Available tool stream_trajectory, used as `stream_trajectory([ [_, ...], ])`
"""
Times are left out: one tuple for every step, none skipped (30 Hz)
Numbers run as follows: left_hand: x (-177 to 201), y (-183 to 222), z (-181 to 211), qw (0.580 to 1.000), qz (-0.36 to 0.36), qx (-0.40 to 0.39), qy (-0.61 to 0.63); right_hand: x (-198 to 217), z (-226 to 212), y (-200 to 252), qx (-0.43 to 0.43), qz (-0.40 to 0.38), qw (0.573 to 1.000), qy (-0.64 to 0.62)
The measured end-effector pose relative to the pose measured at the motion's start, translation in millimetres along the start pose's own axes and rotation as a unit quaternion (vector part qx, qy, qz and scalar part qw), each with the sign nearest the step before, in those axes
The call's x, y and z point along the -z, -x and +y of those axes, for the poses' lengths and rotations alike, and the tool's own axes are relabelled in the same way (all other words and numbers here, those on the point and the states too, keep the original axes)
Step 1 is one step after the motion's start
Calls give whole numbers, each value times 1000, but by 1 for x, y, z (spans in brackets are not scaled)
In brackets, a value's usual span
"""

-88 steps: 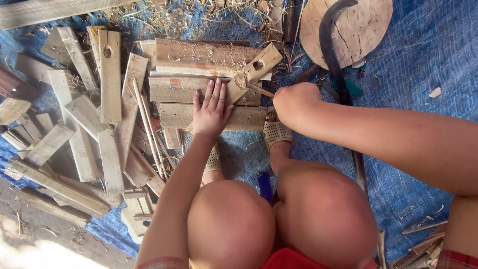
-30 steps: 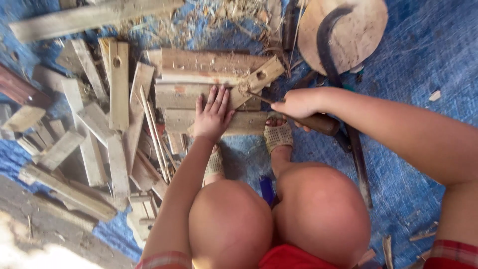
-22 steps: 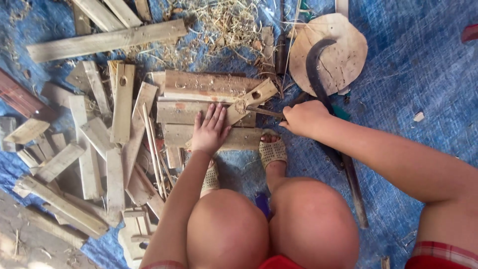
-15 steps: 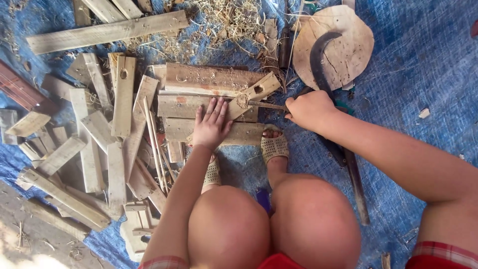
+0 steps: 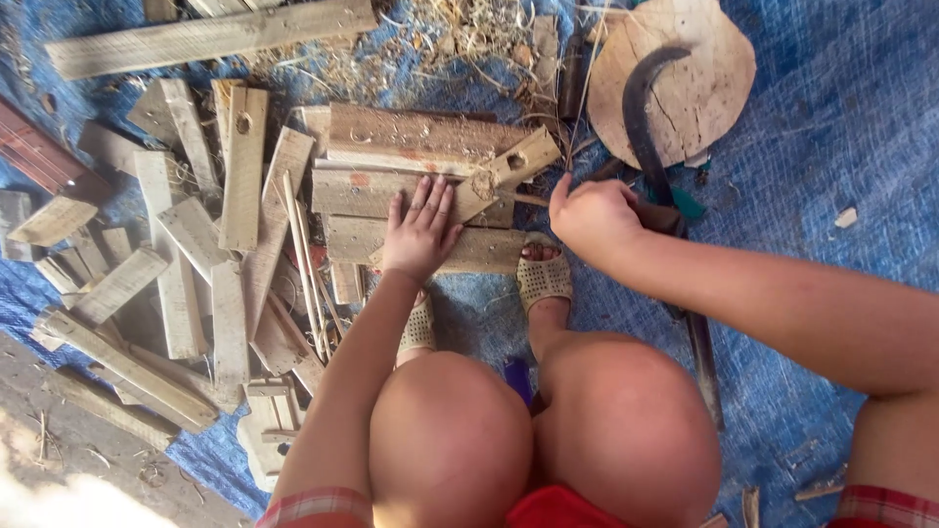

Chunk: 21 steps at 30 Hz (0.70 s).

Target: The person is using a curved blade to shave thin layers off a wooden strip while sitting on a tarp.

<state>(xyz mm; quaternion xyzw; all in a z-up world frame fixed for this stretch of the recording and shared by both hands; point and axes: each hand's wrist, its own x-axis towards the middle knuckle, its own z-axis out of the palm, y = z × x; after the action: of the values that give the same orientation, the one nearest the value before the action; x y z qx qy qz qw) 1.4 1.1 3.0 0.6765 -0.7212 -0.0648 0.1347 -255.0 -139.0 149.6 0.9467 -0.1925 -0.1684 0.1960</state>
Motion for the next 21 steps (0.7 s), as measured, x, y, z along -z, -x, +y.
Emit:
stream_trajectory([
  [1,-1,1,1000,-1,-4,-4,2,0,-3,-2,-7,1000,7],
  [0,-1,2,1000,1,-5,-3,0,-5,-6,-3,-8,1000,9],
  [-1,-2,2,1000,-1,-7,-1,-1,-9,-9,-16,-38,999,-17],
  [0,0,1,1000,-5,-10,-2,-2,-17,-12,-30,-68,996,-46],
  [1,-2,-1,1000,-6,-12,-2,0,-16,-17,-32,-69,996,-47],
  [1,-2,-1,1000,-7,-12,0,3,-16,-19,-30,-126,989,-71],
  [0,-2,-1,1000,-8,-12,1,5,-16,-22,-27,-183,978,-94],
  [0,-2,0,1000,-8,-13,3,14,-11,-20,-28,-184,978,-94],
  [0,-2,1,1000,-5,-14,4,23,-5,-18,-27,-206,968,-141],
  [2,0,-3,1000,-5,-15,1,32,-3,-20,-24,-224,955,-192],
  [1,-5,-1,1000,-8,-16,-2,30,4,-27,-24,-222,955,-196],
  [1,-4,-1,1000,-4,1,-1,28,6,-35,-73,-282,910,-295],
  [1,-4,-1,1000,1,18,-1,26,8,-42,-120,-338,848,-389],
  [0,-3,-3,1000,1,18,-4,34,9,-46,-119,-336,849,-390],
  [-1,-3,-5,1000,2,16,-5,42,10,-49,-131,-368,830,-397],
  [-3,-6,-5,1000,6,16,-4,49,15,-52,-142,-400,812,-400],
  [-3,-6,-7,1000,10,19,-6,48,17,-55,-140,-397,816,-397],
  [-4,-5,-6,1000,8,19,-5,48,19,-56,-124,-410,805,-411],
  [-5,-4,-6,1000,6,19,-4,46,20,-57,-108,-422,794,-425],
  [-4,-4,-6,1000,7,16,-3,50,26,-54,-111,-422,793,-425],
  [-4,-4,-7,1000,-9,16,-1,53,32,-50,-116,-437,769,-452],
])
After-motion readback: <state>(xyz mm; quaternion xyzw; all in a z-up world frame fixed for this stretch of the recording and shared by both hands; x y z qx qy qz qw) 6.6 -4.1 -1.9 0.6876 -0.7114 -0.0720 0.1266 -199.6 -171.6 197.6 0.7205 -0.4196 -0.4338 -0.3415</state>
